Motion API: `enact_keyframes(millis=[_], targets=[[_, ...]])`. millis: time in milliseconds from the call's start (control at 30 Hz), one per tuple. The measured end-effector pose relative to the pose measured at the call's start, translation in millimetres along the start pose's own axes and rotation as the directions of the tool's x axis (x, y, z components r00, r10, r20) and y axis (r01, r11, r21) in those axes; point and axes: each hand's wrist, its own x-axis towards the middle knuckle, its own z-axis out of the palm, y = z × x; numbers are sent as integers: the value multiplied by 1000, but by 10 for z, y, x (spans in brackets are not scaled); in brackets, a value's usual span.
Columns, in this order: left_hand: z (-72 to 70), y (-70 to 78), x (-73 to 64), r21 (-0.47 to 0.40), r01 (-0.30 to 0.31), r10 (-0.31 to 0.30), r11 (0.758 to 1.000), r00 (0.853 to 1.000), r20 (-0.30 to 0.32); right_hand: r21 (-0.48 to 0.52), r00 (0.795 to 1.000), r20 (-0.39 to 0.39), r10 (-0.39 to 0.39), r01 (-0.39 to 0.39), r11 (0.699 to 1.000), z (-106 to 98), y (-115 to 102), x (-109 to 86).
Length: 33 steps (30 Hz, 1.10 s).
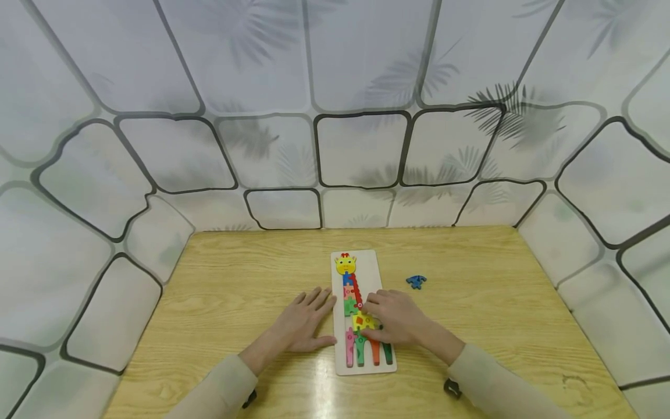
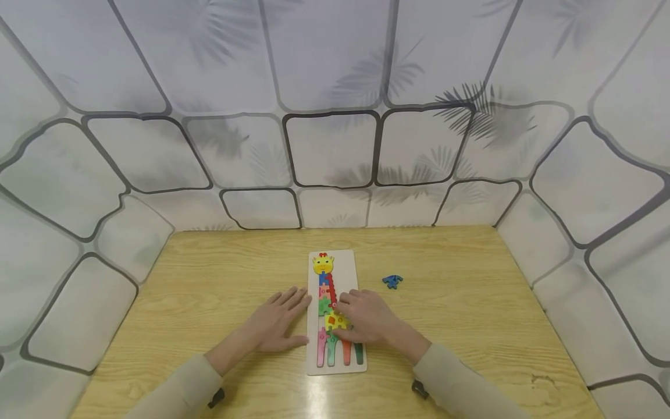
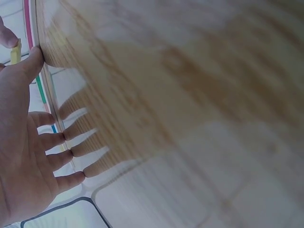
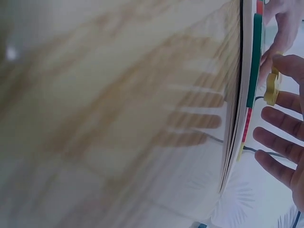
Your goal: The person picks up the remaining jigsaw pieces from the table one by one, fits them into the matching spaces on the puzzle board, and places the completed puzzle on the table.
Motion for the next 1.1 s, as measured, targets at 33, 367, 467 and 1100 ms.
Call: enact_keyframes(millis=[33,367,467,1100], targets=[[-1,0,-1,2,-1,1,1000,1000,0,1,1000,3,-2,2,1000,-5,-6,9],[9,-5,-4,28,-3,3,1000,1000,7,-30,999,36,-8,9,1000,-25,-49,79],[15,-8,-3,34,-5,5,999,1000,6,-35,999,48,-3,5,999,-25,-63,99],[1,2,3,12,2,-2,1000,1000,9,-88,998,63,-2,8,996,7,-93,159]])
